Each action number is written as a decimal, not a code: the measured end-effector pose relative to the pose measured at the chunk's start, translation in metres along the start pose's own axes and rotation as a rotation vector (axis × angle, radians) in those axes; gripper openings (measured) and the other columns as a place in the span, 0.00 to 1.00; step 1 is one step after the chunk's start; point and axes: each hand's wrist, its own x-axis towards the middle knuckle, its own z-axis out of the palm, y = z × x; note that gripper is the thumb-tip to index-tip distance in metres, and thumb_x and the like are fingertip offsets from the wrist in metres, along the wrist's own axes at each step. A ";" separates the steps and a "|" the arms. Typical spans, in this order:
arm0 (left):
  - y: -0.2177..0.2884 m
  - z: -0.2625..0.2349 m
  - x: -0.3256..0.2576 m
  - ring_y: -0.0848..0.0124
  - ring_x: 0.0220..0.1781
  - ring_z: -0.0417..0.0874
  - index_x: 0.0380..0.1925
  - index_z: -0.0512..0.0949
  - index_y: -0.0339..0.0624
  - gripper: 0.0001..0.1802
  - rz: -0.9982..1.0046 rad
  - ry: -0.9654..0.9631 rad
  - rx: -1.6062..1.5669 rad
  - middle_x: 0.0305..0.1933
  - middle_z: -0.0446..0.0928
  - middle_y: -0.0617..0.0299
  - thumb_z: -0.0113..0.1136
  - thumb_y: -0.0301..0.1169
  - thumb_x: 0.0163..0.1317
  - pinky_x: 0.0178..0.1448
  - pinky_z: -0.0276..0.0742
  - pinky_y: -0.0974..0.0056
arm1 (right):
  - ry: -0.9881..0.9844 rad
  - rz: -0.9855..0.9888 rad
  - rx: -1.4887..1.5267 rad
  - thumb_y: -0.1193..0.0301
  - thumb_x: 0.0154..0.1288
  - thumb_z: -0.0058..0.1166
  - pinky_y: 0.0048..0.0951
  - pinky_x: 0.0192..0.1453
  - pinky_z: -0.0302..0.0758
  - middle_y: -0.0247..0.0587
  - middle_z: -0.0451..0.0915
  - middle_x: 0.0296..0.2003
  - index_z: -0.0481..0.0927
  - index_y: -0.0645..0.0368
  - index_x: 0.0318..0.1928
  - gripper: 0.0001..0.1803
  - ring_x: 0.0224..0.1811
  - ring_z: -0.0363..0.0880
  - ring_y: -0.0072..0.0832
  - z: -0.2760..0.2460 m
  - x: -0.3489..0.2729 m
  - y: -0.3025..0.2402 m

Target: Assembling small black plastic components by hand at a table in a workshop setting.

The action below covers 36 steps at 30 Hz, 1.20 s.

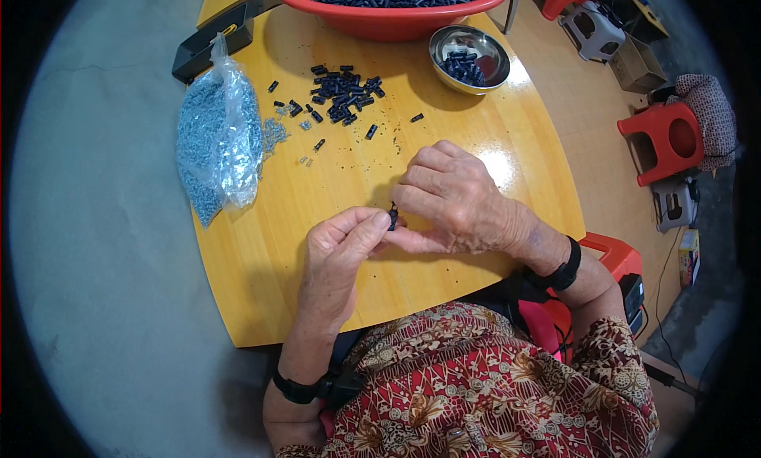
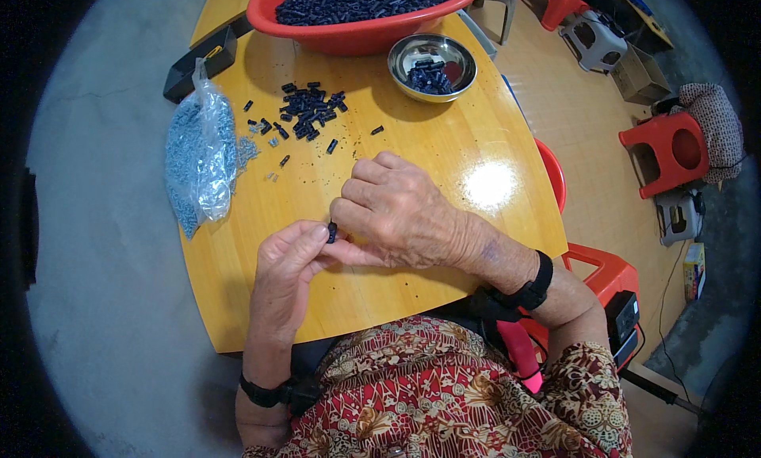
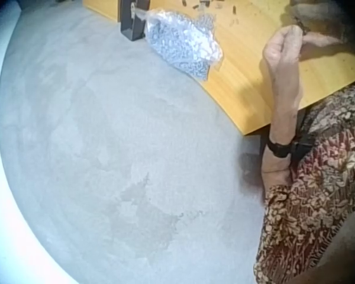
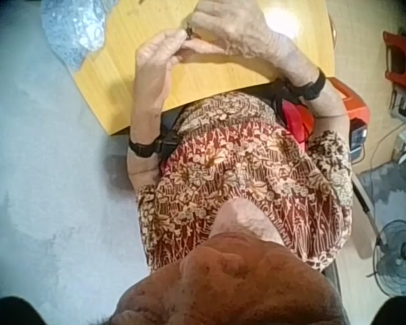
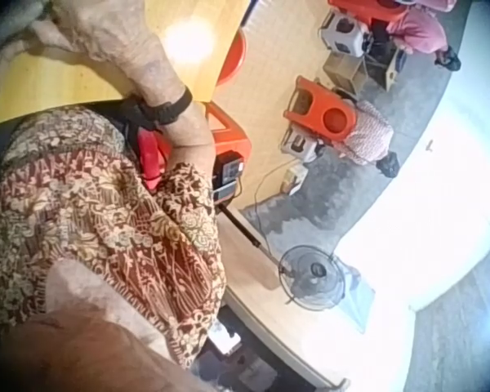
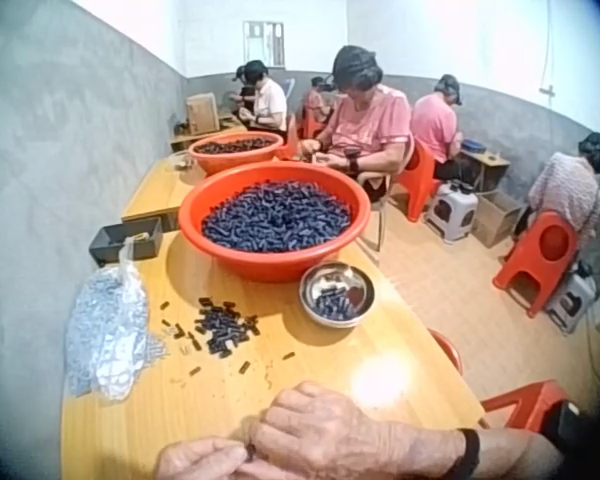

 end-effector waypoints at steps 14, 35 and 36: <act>0.001 -0.002 0.000 0.82 0.37 0.76 0.38 0.81 0.31 0.09 0.013 0.008 0.120 0.33 0.83 0.63 0.58 0.28 0.67 0.46 0.72 0.74 | 0.003 -0.028 -0.021 0.62 0.46 0.67 0.31 0.32 0.66 0.33 0.69 0.20 0.73 0.55 0.23 0.16 0.27 0.70 0.29 0.003 0.000 -0.003; -0.006 -0.001 0.004 0.82 0.34 0.76 0.37 0.80 0.30 0.09 0.138 0.060 0.181 0.33 0.82 0.62 0.56 0.27 0.68 0.41 0.71 0.76 | -0.078 -0.009 -0.025 0.64 0.46 0.65 0.32 0.29 0.67 0.34 0.70 0.19 0.73 0.56 0.23 0.14 0.24 0.71 0.30 0.005 0.002 -0.005; -0.006 -0.001 0.005 0.81 0.36 0.77 0.41 0.79 0.29 0.10 0.174 0.085 0.166 0.35 0.82 0.61 0.56 0.28 0.69 0.43 0.72 0.75 | -0.071 -0.006 -0.040 0.65 0.47 0.65 0.32 0.30 0.67 0.34 0.71 0.19 0.74 0.56 0.24 0.13 0.24 0.72 0.29 0.006 0.003 -0.006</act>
